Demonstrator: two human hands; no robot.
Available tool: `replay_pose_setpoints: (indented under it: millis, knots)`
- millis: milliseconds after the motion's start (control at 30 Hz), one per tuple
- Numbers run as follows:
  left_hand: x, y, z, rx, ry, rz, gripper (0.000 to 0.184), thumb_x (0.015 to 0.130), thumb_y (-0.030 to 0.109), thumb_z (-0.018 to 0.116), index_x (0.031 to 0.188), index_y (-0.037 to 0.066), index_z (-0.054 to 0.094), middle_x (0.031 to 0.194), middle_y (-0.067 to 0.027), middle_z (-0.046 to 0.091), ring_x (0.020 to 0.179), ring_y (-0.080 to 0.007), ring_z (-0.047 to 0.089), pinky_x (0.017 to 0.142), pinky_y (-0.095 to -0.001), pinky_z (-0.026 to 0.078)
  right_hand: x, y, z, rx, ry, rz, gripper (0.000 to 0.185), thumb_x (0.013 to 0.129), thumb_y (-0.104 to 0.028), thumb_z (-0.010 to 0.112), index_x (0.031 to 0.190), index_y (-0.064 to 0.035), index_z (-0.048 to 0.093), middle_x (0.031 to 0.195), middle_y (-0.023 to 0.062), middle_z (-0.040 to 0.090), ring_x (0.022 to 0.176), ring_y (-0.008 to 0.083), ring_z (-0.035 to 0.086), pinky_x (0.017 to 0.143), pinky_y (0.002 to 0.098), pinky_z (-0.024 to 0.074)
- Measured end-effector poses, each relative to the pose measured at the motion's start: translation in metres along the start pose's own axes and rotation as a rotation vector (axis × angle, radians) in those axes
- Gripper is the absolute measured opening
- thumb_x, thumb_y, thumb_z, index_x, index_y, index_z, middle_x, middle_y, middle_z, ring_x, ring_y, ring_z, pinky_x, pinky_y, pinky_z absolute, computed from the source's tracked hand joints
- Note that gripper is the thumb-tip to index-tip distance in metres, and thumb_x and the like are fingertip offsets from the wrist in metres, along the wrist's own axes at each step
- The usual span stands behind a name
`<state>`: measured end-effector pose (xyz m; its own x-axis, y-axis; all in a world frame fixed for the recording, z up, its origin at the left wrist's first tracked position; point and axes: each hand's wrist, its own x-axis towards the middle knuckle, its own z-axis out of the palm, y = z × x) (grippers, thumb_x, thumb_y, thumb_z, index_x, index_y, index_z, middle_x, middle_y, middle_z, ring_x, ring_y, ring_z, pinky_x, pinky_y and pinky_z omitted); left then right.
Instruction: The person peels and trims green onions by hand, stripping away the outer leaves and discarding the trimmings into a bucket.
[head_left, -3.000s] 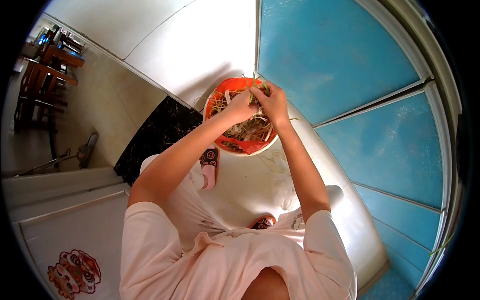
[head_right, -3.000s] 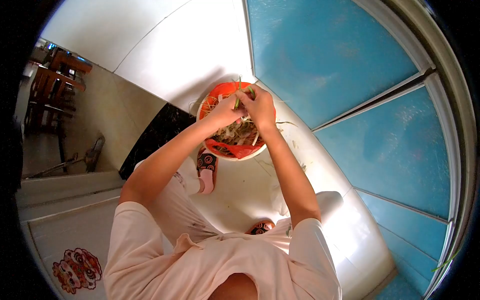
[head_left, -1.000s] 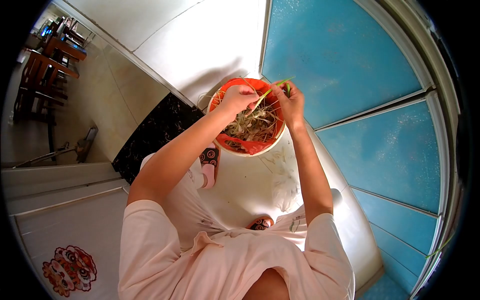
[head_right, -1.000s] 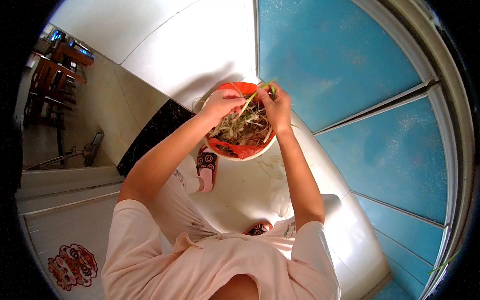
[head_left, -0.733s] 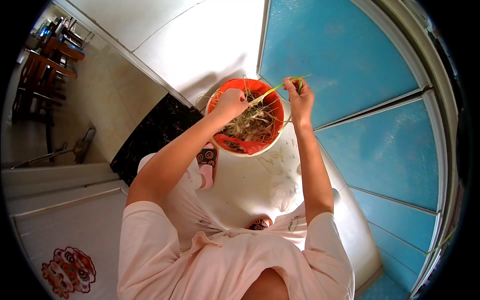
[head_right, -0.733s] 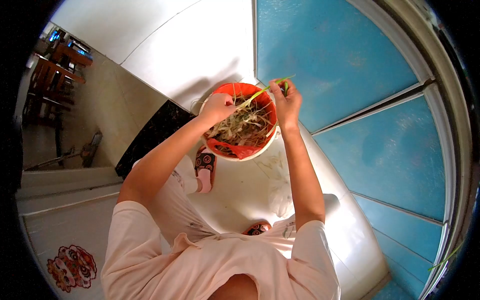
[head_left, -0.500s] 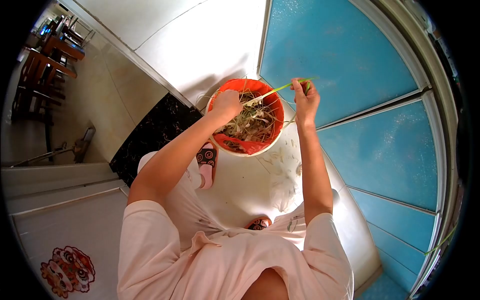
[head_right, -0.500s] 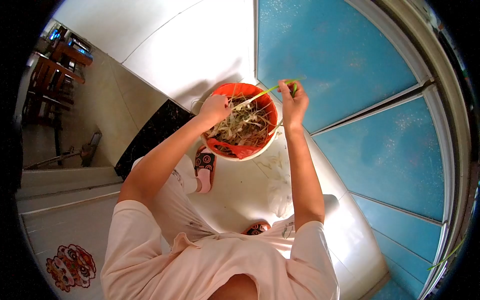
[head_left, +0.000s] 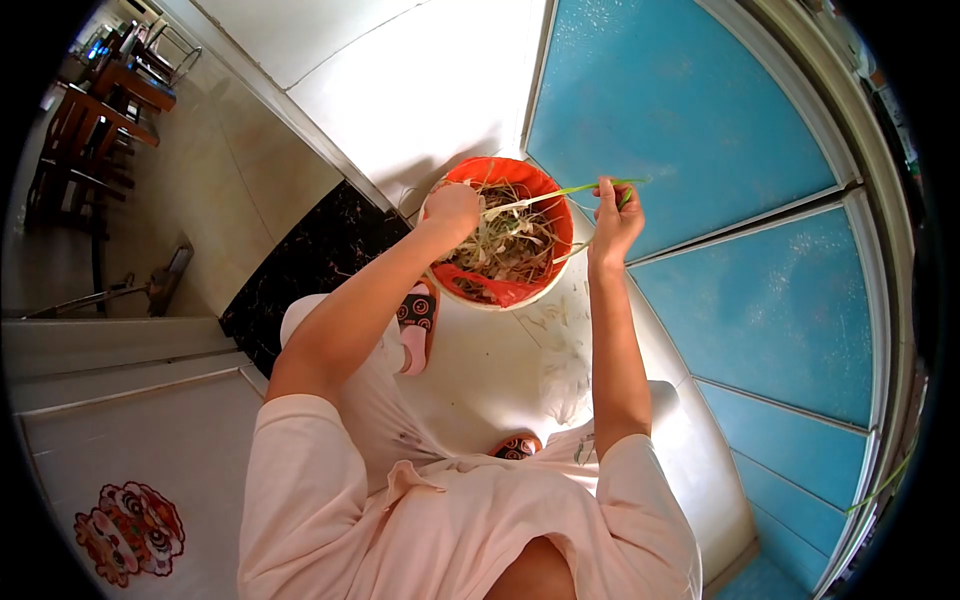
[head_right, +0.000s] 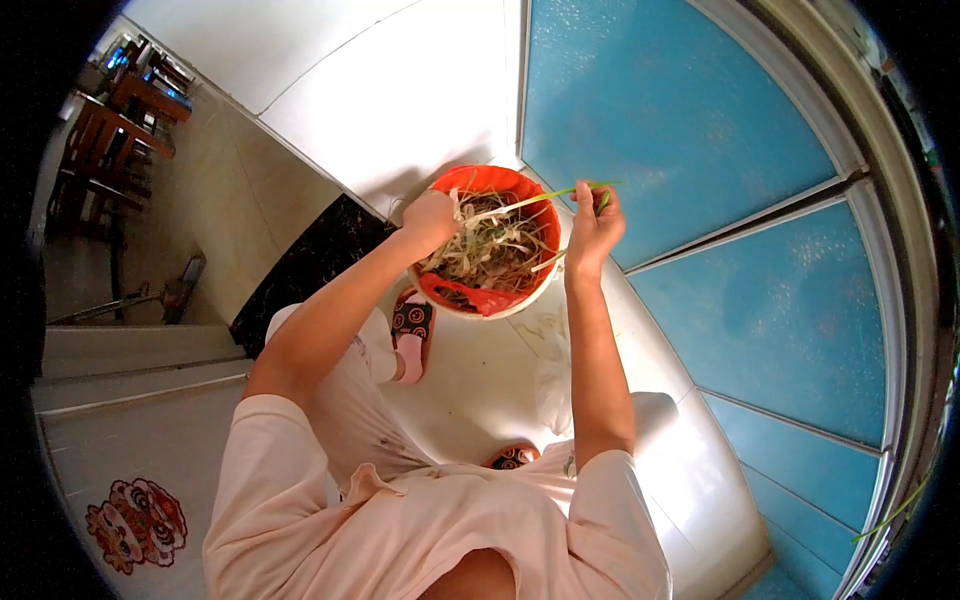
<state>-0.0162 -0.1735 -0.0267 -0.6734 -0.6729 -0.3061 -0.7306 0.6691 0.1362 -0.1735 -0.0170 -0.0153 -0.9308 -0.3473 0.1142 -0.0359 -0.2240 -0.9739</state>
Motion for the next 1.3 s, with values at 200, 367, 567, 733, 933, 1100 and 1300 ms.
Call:
replay_pose_setpoints:
  millis: [200, 367, 567, 733, 933, 1100, 1300]
  knots:
    - [-0.001, 0.003, -0.001, 0.030, -0.002, -0.050, 0.017, 0.081, 0.010, 0.056, 0.088, 0.003, 0.070, 0.092, -0.0142, 0.068, 0.082, -0.0273, 0.067, 0.064, -0.0387, 0.053, 0.000, 0.010, -0.008, -0.060, 0.025, -0.047, 0.013, 0.087, -0.012, 0.062, 0.078, -0.0034, 0.058, 0.068, -0.0001, 0.057, 0.052, 0.0025, 0.036, 0.046, 0.0198, 0.0282]
    - [-0.004, 0.013, -0.027, -0.058, 0.224, 0.160, 0.020, 0.084, 0.010, 0.055, 0.098, 0.001, 0.065, 0.091, -0.0137, 0.066, 0.074, -0.0254, 0.066, 0.065, -0.0363, 0.052, 0.010, -0.001, -0.018, -0.193, -0.019, -0.056, 0.015, 0.087, -0.010, 0.061, 0.075, -0.0015, 0.057, 0.066, -0.0010, 0.057, 0.058, 0.0034, 0.040, 0.052, 0.0210, 0.0317]
    - [-0.005, 0.030, -0.013, -0.775, -0.069, 0.505, 0.015, 0.088, 0.009, 0.051, 0.094, -0.002, 0.060, 0.075, -0.0079, 0.064, 0.058, -0.0153, 0.061, 0.057, -0.0299, 0.049, 0.004, -0.006, -0.009, -0.071, -0.029, 0.021, 0.012, 0.086, -0.010, 0.061, 0.077, -0.0029, 0.058, 0.066, -0.0009, 0.058, 0.055, 0.0028, 0.039, 0.048, 0.0199, 0.0297]
    - [-0.003, 0.028, -0.014, -0.816, -0.134, 0.516, 0.014, 0.089, 0.007, 0.049, 0.086, -0.004, 0.059, 0.069, -0.0061, 0.062, 0.054, -0.0121, 0.059, 0.053, -0.0258, 0.046, 0.004, -0.002, -0.011, -0.007, -0.001, 0.035, 0.010, 0.086, -0.009, 0.062, 0.078, -0.0025, 0.058, 0.067, -0.0004, 0.058, 0.055, 0.0035, 0.041, 0.048, 0.0194, 0.0313]
    - [0.000, 0.028, -0.012, -0.922, -0.141, 0.223, 0.021, 0.088, 0.007, 0.049, 0.074, -0.005, 0.060, 0.061, -0.0084, 0.062, 0.047, -0.0145, 0.059, 0.049, -0.0287, 0.047, -0.036, -0.030, 0.010, -0.241, -0.098, -0.341, 0.006, 0.086, -0.003, 0.060, 0.082, 0.0005, 0.057, 0.074, 0.0038, 0.059, 0.065, 0.0073, 0.051, 0.057, 0.0209, 0.0416]
    - [0.002, 0.011, -0.003, -0.887, -0.221, 0.120, 0.022, 0.085, 0.006, 0.050, 0.071, -0.006, 0.061, 0.058, -0.0109, 0.062, 0.047, -0.0164, 0.061, 0.051, -0.0281, 0.049, -0.035, -0.074, 0.002, -0.252, -0.090, -0.537, 0.003, 0.087, -0.001, 0.059, 0.086, 0.0011, 0.057, 0.079, 0.0054, 0.058, 0.068, 0.0077, 0.053, 0.058, 0.0206, 0.0422]
    - [-0.005, 0.019, -0.016, -0.388, 0.060, 0.380, 0.046, 0.083, 0.012, 0.062, 0.126, 0.008, 0.047, 0.110, -0.0111, 0.059, 0.079, -0.0178, 0.065, 0.073, -0.0297, 0.051, -0.018, -0.062, -0.010, -0.165, -0.066, -0.310, 0.011, 0.089, -0.010, 0.060, 0.084, -0.0007, 0.056, 0.073, 0.0013, 0.058, 0.067, 0.0058, 0.052, 0.059, 0.0185, 0.0388]
